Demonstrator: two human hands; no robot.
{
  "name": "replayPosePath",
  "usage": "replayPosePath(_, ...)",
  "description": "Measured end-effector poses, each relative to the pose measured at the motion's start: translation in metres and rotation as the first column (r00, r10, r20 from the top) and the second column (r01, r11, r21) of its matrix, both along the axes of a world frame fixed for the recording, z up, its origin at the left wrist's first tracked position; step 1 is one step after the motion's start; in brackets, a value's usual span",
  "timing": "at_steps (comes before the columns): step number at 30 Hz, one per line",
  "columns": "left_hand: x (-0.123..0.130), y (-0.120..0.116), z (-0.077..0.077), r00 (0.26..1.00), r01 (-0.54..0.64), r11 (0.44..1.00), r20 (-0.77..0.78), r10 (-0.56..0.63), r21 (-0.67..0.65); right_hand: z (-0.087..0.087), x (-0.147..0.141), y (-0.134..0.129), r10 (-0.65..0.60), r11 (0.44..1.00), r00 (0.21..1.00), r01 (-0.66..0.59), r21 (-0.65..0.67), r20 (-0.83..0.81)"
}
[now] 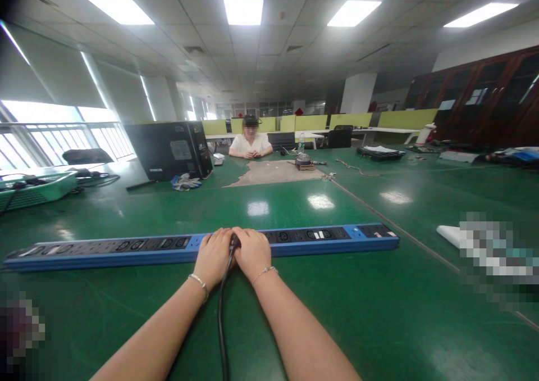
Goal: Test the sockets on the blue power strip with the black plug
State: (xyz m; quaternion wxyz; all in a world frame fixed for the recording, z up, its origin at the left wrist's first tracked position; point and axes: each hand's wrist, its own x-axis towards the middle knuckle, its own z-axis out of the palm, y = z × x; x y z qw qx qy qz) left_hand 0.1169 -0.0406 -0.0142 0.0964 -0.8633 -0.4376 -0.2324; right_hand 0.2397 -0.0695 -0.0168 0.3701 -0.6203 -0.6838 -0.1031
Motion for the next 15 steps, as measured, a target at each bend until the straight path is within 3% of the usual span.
replayPosePath(6, 0.002, 0.002, -0.004, 0.999, 0.005, 0.999, 0.040, -0.007, 0.052, -0.006, -0.003, 0.002, 0.018, 0.992, 0.999, -0.014, 0.124, -0.031)
replayPosePath(11, 0.002, 0.006, -0.009, 0.998, 0.004, 0.998, 0.056, -0.008, 0.057, 0.007, 0.017, 0.001, -0.073, 0.944, 0.965, 0.148, 0.295, -0.252)
replayPosePath(13, 0.002, 0.007, -0.010, 0.998, 0.003, 0.998, 0.056, -0.006, 0.057, 0.011, 0.044, -0.007, -0.149, 0.941, 0.943, 0.227, 0.250, -0.297)
replayPosePath(15, 0.002, 0.008, -0.011, 0.998, 0.004, 0.998, 0.056, -0.007, 0.056, 0.010, 0.078, -0.018, -0.310, 0.928, 0.884, 0.362, 0.091, -0.351)
